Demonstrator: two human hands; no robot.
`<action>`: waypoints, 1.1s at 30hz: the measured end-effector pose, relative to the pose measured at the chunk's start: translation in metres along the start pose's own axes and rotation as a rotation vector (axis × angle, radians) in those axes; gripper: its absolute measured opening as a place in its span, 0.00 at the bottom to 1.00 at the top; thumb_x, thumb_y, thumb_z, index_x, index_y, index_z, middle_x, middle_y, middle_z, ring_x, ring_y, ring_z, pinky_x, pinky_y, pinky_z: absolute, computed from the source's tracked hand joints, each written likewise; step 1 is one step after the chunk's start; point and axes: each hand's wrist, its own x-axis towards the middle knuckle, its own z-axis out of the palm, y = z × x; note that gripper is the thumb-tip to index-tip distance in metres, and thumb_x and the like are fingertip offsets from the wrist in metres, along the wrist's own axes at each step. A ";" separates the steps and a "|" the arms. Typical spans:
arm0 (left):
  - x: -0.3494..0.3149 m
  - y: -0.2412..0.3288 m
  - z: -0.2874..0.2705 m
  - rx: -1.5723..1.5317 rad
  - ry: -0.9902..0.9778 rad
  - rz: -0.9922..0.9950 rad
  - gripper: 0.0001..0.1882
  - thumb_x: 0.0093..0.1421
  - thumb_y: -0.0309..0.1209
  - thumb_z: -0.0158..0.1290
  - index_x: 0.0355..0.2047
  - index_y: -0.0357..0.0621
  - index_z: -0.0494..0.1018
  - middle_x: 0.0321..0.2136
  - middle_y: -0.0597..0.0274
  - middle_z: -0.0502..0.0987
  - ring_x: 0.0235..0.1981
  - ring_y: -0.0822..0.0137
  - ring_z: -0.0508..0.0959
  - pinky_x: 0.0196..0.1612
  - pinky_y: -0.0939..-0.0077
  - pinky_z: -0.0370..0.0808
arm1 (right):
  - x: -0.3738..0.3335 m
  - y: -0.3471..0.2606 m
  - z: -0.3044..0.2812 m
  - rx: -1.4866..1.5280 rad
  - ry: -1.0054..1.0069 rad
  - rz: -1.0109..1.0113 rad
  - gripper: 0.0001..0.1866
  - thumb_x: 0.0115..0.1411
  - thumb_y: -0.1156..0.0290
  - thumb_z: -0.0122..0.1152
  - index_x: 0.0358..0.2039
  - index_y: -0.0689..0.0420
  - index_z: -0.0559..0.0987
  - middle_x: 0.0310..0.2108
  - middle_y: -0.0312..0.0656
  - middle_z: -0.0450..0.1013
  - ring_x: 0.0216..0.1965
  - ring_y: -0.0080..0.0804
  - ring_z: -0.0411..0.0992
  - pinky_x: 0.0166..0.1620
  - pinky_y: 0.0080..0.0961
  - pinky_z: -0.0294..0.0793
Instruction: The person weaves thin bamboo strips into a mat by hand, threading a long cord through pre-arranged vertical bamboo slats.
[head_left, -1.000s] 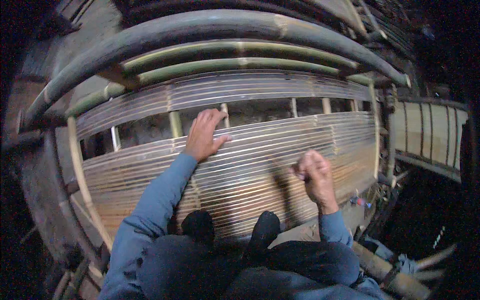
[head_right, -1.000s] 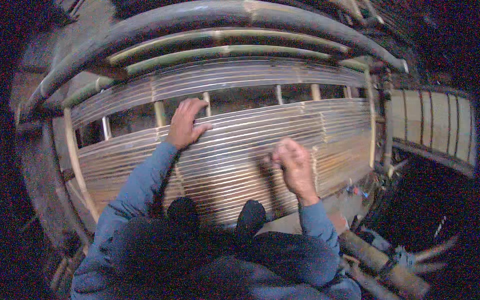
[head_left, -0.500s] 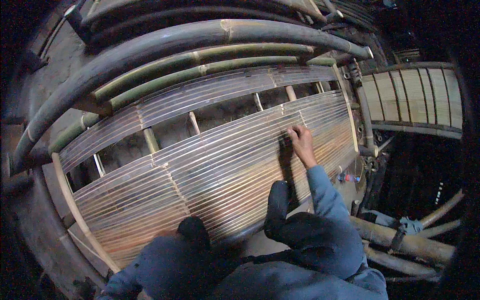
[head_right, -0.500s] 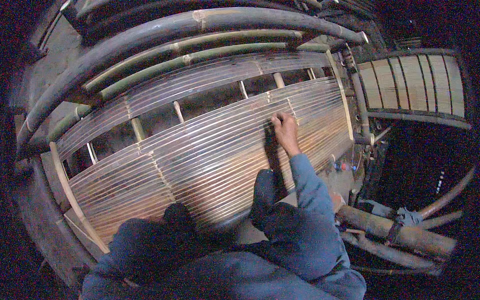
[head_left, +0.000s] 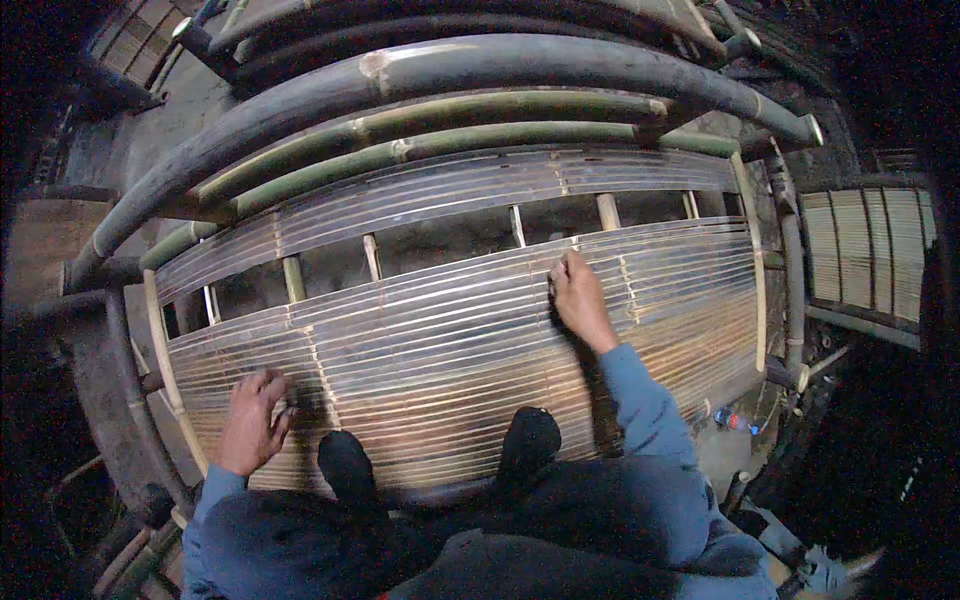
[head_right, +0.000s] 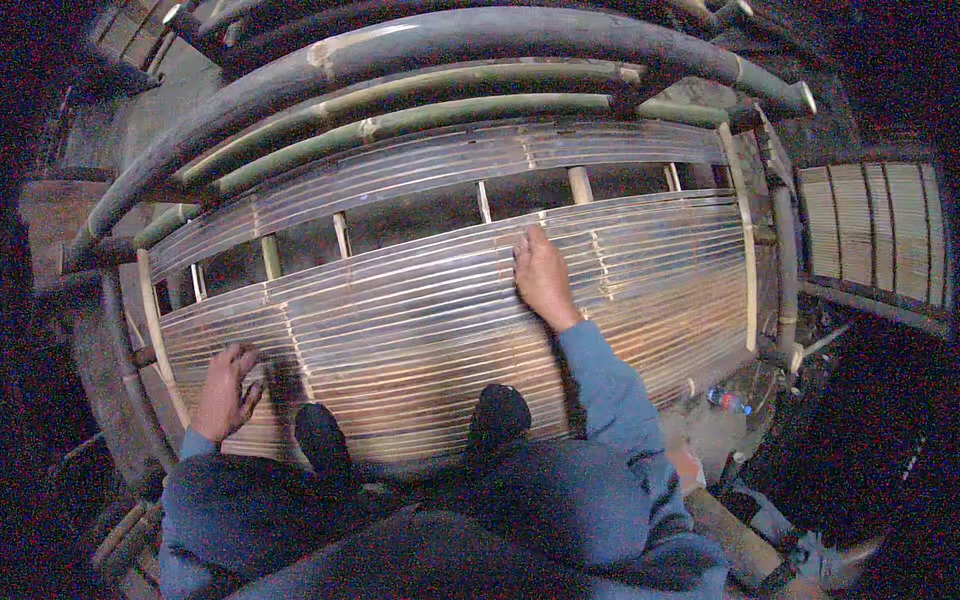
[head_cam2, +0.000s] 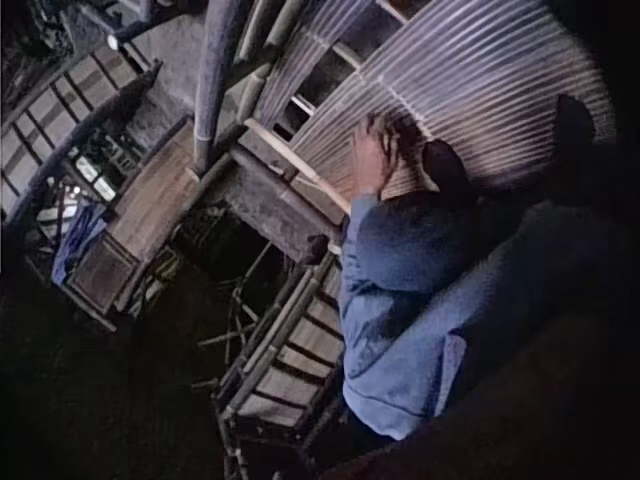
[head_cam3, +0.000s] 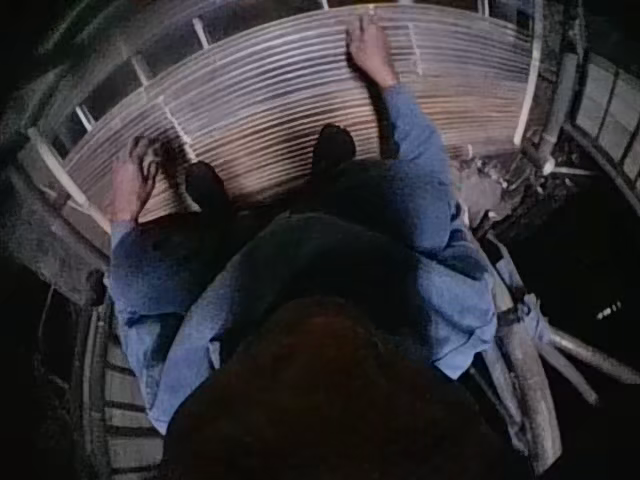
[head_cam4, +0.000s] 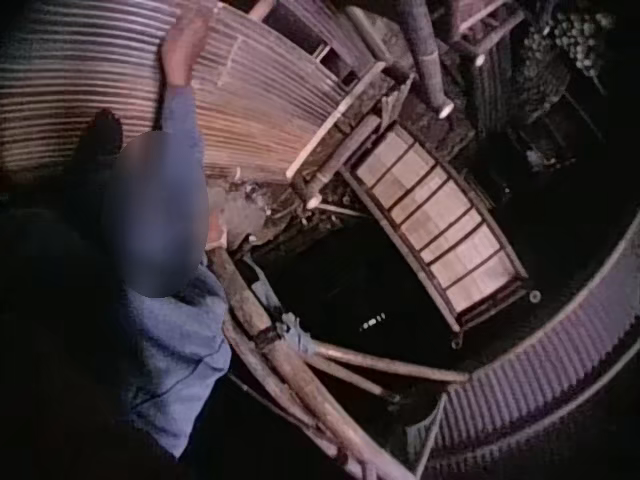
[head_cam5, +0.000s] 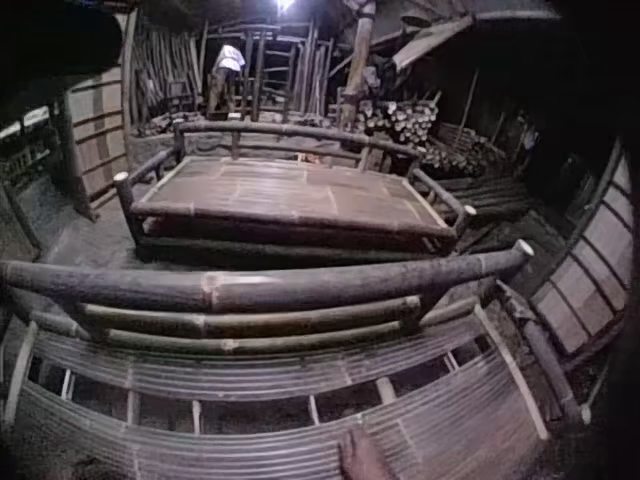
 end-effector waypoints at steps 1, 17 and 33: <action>0.011 0.012 -0.006 -0.015 -0.028 0.004 0.21 0.53 0.25 0.61 0.50 0.41 0.75 0.48 0.46 0.74 0.52 0.43 0.72 0.56 0.50 0.70 | 0.006 0.018 -0.009 0.197 -0.114 0.024 0.09 0.67 0.69 0.56 0.33 0.63 0.74 0.29 0.51 0.76 0.32 0.49 0.76 0.35 0.45 0.72; 0.156 0.181 0.022 -0.248 0.016 0.310 0.25 0.63 0.35 0.57 0.59 0.42 0.70 0.55 0.44 0.73 0.57 0.43 0.72 0.60 0.52 0.70 | -0.072 0.043 -0.152 1.368 -0.242 0.439 0.04 0.65 0.77 0.53 0.35 0.62 0.76 0.18 0.26 0.59 0.18 0.11 0.55 0.18 0.12 0.52; 0.273 0.326 0.145 -0.327 0.080 0.464 0.20 0.67 0.44 0.54 0.24 0.44 0.80 0.24 0.48 0.81 0.28 0.49 0.81 0.43 0.52 0.72 | -0.129 0.064 -0.133 1.305 -0.037 0.616 0.08 0.64 0.70 0.56 0.36 0.61 0.77 0.17 0.28 0.60 0.15 0.13 0.56 0.17 0.14 0.54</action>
